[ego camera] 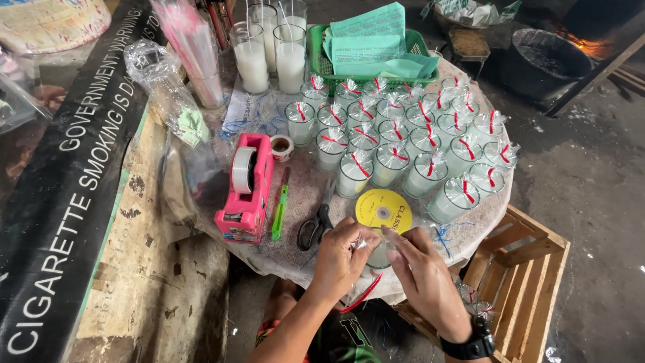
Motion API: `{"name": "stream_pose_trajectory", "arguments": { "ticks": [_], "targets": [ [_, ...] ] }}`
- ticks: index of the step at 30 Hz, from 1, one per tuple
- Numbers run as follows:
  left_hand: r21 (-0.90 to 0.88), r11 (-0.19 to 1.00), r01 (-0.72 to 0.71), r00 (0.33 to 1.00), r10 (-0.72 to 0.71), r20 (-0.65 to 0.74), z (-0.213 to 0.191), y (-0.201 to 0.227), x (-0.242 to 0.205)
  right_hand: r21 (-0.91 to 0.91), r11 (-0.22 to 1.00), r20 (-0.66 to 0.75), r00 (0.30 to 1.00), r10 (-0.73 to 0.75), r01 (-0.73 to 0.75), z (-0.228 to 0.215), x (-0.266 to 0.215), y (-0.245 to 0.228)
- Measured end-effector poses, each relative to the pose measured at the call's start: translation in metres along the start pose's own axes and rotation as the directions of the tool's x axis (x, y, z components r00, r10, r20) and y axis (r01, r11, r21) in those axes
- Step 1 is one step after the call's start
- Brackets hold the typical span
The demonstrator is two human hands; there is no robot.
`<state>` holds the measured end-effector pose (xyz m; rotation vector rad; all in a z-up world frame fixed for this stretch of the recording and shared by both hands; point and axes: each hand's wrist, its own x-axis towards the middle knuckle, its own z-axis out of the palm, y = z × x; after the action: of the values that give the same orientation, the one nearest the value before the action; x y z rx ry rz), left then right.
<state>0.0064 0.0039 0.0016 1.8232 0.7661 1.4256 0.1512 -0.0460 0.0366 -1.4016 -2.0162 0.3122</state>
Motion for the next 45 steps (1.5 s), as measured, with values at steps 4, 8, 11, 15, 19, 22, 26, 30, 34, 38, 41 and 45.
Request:
{"name": "stream_pose_trajectory", "arguments": {
  "ticks": [4,8,11,15,19,22,26,30,34,38,41,45],
  "targets": [
    [0.047,0.999,-0.020,0.999,0.018,0.036,0.000,-0.001,0.000,-0.057,0.998,0.082,0.997,0.003,0.002,-0.005,0.002,0.000],
    [0.038,0.997,-0.071,0.997,0.069,0.039,0.001,0.001,0.002,-0.144,0.987,0.024,0.998,-0.063,0.066,-0.001,0.005,-0.002],
    [0.036,0.998,-0.059,0.997,0.057,0.058,-0.001,0.000,0.002,-0.124,0.988,0.041,0.996,-0.084,0.089,-0.002,0.007,-0.004],
    [0.061,0.997,-0.055,0.994,0.048,0.098,-0.004,0.002,0.003,0.025,0.994,-0.118,0.988,-0.102,0.105,0.009,0.005,0.007],
    [-0.007,0.999,0.036,0.984,-0.034,0.175,-0.010,0.009,0.004,0.071,0.996,-0.182,0.983,-0.033,0.046,0.019,0.001,0.015],
    [0.059,0.992,0.114,0.968,-0.124,0.218,-0.013,0.007,0.003,0.127,0.991,-0.295,0.956,-0.013,0.052,0.026,-0.001,0.017],
    [0.213,0.973,-0.087,0.988,0.056,0.146,-0.012,0.014,0.005,0.177,0.984,-0.296,0.955,0.024,0.030,0.028,-0.002,0.013],
    [0.276,0.956,-0.105,0.986,0.063,0.157,-0.011,0.015,0.007,0.011,0.998,-0.209,0.976,-0.056,0.060,0.020,0.000,0.008],
    [0.183,0.980,-0.078,0.958,0.023,0.287,-0.017,0.013,0.007,0.076,0.997,-0.183,0.983,0.004,0.010,0.018,-0.001,0.009],
    [0.313,0.947,-0.065,0.975,-0.007,0.222,-0.018,0.010,0.004,0.089,0.996,-0.277,0.961,-0.004,0.030,0.023,0.000,0.008],
    [0.538,0.824,-0.179,0.980,0.105,0.166,-0.013,0.011,0.000,-0.016,0.999,-0.278,0.960,-0.046,0.043,0.028,-0.003,0.012],
    [0.493,0.856,-0.156,0.978,0.064,0.197,-0.015,0.013,0.005,-0.108,0.992,-0.156,0.985,-0.078,0.061,0.022,-0.001,0.012]
  ]
}}
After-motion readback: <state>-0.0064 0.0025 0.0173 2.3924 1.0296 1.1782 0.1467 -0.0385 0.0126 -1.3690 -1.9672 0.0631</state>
